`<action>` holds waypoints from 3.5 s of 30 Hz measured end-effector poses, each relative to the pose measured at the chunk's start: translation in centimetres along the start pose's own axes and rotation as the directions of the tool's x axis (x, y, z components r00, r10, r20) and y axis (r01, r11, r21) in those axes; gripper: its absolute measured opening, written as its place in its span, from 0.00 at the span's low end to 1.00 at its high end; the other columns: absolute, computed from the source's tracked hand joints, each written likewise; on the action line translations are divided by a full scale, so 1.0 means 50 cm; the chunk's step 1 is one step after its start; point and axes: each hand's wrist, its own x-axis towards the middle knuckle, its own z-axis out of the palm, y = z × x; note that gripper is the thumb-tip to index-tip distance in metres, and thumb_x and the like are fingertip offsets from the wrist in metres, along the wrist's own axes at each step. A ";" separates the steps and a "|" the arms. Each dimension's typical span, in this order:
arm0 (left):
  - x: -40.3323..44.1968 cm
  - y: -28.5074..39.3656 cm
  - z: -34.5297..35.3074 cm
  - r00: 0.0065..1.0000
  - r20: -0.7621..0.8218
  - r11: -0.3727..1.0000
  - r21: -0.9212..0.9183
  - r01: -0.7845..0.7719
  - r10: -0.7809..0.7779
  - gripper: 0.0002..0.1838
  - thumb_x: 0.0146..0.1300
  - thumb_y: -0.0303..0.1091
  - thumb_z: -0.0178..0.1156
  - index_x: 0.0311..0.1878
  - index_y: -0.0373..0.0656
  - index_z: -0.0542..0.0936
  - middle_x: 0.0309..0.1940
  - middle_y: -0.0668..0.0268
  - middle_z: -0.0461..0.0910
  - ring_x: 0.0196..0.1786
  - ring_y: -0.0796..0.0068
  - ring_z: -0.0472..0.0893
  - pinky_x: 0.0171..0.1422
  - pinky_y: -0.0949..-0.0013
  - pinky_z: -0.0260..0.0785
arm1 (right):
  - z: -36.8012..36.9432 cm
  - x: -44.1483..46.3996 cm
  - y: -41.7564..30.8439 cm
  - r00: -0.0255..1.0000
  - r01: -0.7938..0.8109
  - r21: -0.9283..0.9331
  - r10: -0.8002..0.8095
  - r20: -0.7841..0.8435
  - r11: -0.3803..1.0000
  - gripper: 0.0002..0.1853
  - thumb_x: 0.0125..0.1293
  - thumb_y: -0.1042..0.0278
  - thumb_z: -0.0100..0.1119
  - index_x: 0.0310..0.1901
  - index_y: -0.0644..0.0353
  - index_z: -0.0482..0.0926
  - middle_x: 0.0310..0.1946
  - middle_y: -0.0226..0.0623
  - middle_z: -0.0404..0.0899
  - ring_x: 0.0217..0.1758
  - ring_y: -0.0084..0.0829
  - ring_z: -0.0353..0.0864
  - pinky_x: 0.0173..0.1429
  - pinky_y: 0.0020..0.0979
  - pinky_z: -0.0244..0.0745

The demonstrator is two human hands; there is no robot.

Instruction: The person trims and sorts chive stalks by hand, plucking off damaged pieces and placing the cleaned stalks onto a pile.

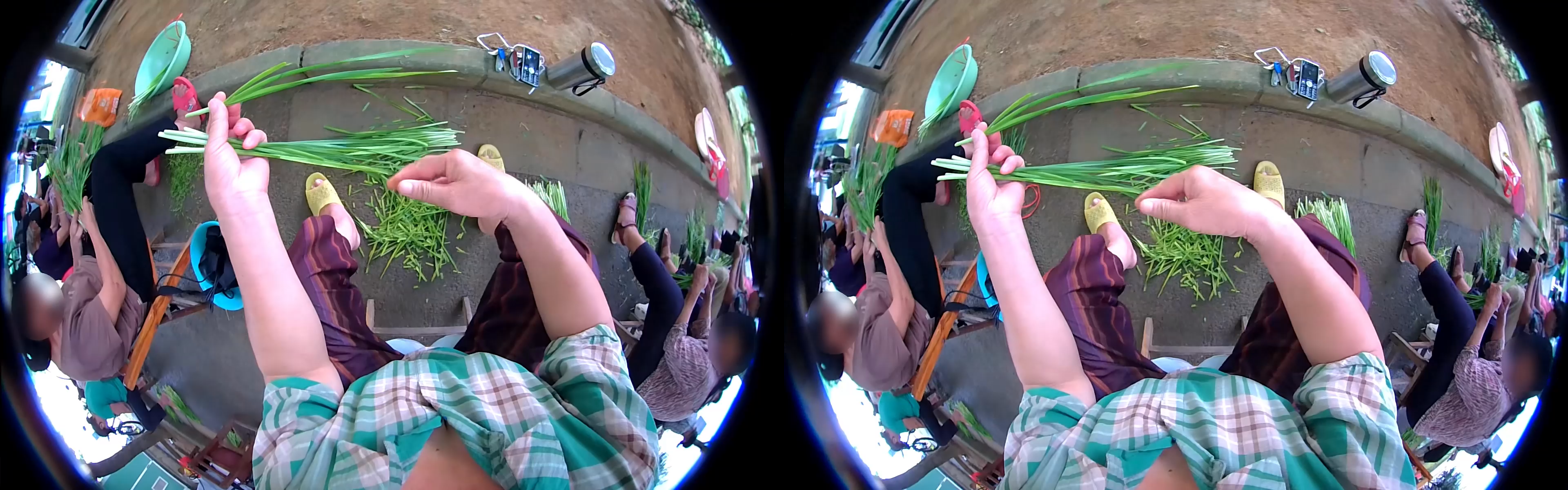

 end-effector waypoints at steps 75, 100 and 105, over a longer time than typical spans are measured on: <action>-0.014 -0.004 0.014 0.999 0.041 0.999 0.050 0.010 -0.012 0.15 0.65 0.39 0.67 0.52 0.45 0.80 0.32 0.73 0.76 0.27 0.87 0.69 0.23 0.81 0.58 | -0.092 -0.002 0.006 0.714 0.119 0.067 -0.039 -0.699 0.991 0.06 0.65 0.67 0.63 0.37 0.60 0.84 0.32 0.30 0.84 0.39 0.25 0.84 0.42 0.25 0.76; -0.028 -0.005 0.033 0.980 0.025 0.851 0.492 -0.184 0.198 0.15 0.74 0.38 0.53 0.56 0.39 0.78 0.43 0.62 0.83 0.31 0.87 0.69 0.31 0.81 0.64 | 0.071 0.035 0.235 0.954 -0.300 -0.490 0.247 -0.172 0.819 0.14 0.59 0.55 0.63 0.43 0.53 0.85 0.36 0.43 0.85 0.45 0.41 0.85 0.53 0.41 0.79; -0.046 -0.028 0.049 0.948 0.175 0.704 0.637 -0.314 0.266 0.15 0.75 0.41 0.52 0.49 0.42 0.83 0.38 0.70 0.84 0.29 0.91 0.65 0.32 0.84 0.56 | 0.156 0.014 0.373 0.917 -0.316 -0.523 0.397 0.045 0.792 0.23 0.56 0.54 0.66 0.51 0.55 0.82 0.46 0.41 0.84 0.53 0.39 0.82 0.58 0.37 0.76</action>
